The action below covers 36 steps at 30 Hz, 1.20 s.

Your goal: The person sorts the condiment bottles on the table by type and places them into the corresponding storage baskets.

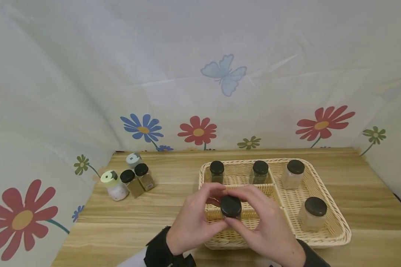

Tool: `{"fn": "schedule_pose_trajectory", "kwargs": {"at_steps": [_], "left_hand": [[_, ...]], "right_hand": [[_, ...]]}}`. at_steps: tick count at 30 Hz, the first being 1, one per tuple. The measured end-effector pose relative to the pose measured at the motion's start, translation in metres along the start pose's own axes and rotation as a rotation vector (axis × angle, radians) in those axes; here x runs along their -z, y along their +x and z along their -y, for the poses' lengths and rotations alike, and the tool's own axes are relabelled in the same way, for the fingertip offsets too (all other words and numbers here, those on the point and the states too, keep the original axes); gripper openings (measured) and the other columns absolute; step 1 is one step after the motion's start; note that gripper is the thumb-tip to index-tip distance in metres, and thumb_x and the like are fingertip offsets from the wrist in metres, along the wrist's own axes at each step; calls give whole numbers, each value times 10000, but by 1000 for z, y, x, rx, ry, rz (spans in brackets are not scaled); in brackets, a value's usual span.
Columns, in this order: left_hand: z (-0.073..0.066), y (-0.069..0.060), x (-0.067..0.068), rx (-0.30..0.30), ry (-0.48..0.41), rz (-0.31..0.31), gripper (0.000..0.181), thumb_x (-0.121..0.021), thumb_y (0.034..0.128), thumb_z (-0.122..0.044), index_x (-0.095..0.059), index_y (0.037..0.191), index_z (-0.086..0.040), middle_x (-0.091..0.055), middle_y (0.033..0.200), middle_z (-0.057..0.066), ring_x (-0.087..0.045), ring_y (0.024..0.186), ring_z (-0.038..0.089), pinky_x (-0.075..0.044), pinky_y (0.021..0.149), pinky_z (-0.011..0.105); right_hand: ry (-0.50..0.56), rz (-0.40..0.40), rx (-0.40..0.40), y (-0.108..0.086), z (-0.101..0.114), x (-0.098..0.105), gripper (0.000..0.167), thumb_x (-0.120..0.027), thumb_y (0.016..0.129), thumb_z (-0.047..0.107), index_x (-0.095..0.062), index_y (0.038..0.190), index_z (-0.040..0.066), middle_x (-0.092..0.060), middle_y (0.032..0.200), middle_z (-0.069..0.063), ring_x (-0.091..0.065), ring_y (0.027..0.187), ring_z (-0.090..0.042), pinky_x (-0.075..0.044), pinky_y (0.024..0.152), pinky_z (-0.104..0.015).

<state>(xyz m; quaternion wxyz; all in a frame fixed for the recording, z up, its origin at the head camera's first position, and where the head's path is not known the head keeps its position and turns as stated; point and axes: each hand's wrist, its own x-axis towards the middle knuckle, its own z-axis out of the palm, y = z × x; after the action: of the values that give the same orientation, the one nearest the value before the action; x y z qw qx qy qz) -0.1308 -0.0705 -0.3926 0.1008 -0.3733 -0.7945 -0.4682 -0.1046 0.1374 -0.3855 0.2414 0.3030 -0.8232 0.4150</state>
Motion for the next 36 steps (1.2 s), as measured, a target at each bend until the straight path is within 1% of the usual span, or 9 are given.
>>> {"fn": "schedule_pose_trajectory", "kwargs": {"at_steps": [5,7,15,18,21,24,27,31,36], "left_hand": [[-1,0,-1,-1,-8,3,697,-883,818,-100,-476,1383,-130,-687,1242,37,-690,1115,153,-588,898,229],[-1,0,-1,9,-17,7,691,-885,819,-109,-477,1376,-131,-684,1242,29,-686,1126,148,-588,900,228],[-1,-1,-2,19,-20,14,687,-882,823,-117,-481,1380,-85,-677,1235,31,-682,1138,150,-584,908,218],[0,-1,-2,-4,-11,13,689,-878,829,-120,-475,1386,-84,-680,1239,44,-688,1135,154,-581,904,205],[1,0,-3,-40,5,8,691,-875,832,-124,-470,1391,-82,-687,1240,59,-695,1127,159,-580,895,196],[2,0,-3,-50,13,6,696,-877,832,-132,-469,1395,-100,-692,1242,55,-697,1124,154,-579,888,191],[1,-1,-4,-22,-1,11,698,-880,828,-134,-472,1394,-128,-692,1244,38,-695,1128,145,-580,889,195],[0,-2,-4,20,-25,17,699,-886,819,-126,-480,1387,-145,-691,1242,17,-691,1131,137,-583,885,200],[-1,-2,-4,12,-22,13,710,-893,803,-108,-484,1383,-135,-702,1225,24,-697,1114,145,-586,869,197]], "right_hand": [[11,10,-12,-1,1,2,610,-897,798,135,-648,1352,191,-679,1277,55,-647,1161,-103,-448,1031,-120],[18,14,-14,-1,1,3,609,-896,799,130,-649,1352,188,-681,1270,56,-649,1160,-104,-452,1027,-124],[20,15,-1,-2,1,4,578,-895,799,124,-663,1325,185,-692,1235,59,-662,1132,-104,-454,1024,-126],[25,26,-19,-3,2,4,564,-895,805,136,-664,1316,200,-685,1235,72,-662,1131,-102,-460,1019,-133],[21,31,-24,-3,2,4,544,-895,810,151,-670,1302,202,-683,1223,83,-666,1116,-102,-473,1001,-146],[16,26,-17,-3,2,3,530,-895,809,156,-675,1289,198,-681,1207,94,-669,1099,-97,-483,986,-154],[14,21,-5,-2,2,3,524,-896,806,154,-679,1282,192,-682,1190,98,-672,1082,-94,-493,974,-164],[14,25,-10,-2,3,4,523,-896,808,162,-680,1282,199,-680,1179,105,-672,1075,-87,-498,969,-163],[14,22,-4,-3,4,4,536,-897,804,159,-678,1291,204,-684,1183,102,-674,1079,-91,-485,983,-143]]}}
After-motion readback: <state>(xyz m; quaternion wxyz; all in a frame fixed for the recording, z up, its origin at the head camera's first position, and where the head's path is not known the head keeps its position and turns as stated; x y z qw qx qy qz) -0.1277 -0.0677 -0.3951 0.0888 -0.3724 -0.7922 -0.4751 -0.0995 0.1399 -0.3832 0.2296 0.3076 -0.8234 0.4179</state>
